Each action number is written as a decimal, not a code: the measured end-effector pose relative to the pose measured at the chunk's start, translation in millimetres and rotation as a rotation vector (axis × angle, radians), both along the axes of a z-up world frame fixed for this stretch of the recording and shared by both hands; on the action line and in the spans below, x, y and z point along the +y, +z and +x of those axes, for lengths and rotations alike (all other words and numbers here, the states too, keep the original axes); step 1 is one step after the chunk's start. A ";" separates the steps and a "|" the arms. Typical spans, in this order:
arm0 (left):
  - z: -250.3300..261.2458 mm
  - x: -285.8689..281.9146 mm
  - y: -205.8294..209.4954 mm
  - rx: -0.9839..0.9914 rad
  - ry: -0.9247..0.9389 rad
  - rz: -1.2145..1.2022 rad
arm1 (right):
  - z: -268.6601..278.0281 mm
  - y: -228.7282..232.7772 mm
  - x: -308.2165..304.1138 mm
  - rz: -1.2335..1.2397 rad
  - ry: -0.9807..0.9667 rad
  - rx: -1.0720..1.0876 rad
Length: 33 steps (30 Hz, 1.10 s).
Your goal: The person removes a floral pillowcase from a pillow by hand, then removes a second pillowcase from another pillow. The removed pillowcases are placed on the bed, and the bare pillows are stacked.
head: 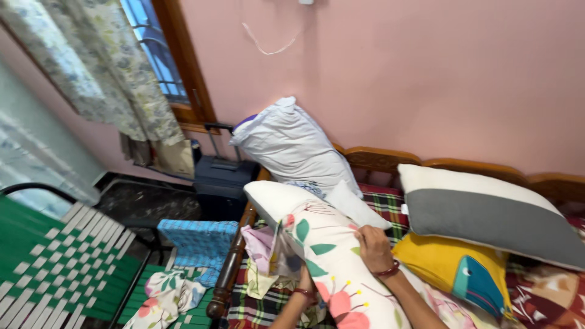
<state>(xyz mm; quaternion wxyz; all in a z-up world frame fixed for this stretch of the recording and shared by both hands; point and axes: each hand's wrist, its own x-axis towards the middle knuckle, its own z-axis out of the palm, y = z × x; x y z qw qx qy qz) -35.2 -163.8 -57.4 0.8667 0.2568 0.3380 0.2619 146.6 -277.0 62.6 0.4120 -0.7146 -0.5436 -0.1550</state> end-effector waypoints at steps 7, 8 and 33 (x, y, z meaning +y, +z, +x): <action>21.3 -31.4 29.0 0.203 0.127 0.567 | 2.2 -16.4 -8.8 0.053 -0.073 0.330; 24.1 -33.5 30.8 0.210 0.123 0.636 | 7.3 -25.4 -7.2 0.039 -0.089 0.360; 6.4 104.0 44.6 0.869 0.068 1.613 | -49.5 -56.4 4.4 -0.702 -0.057 -0.003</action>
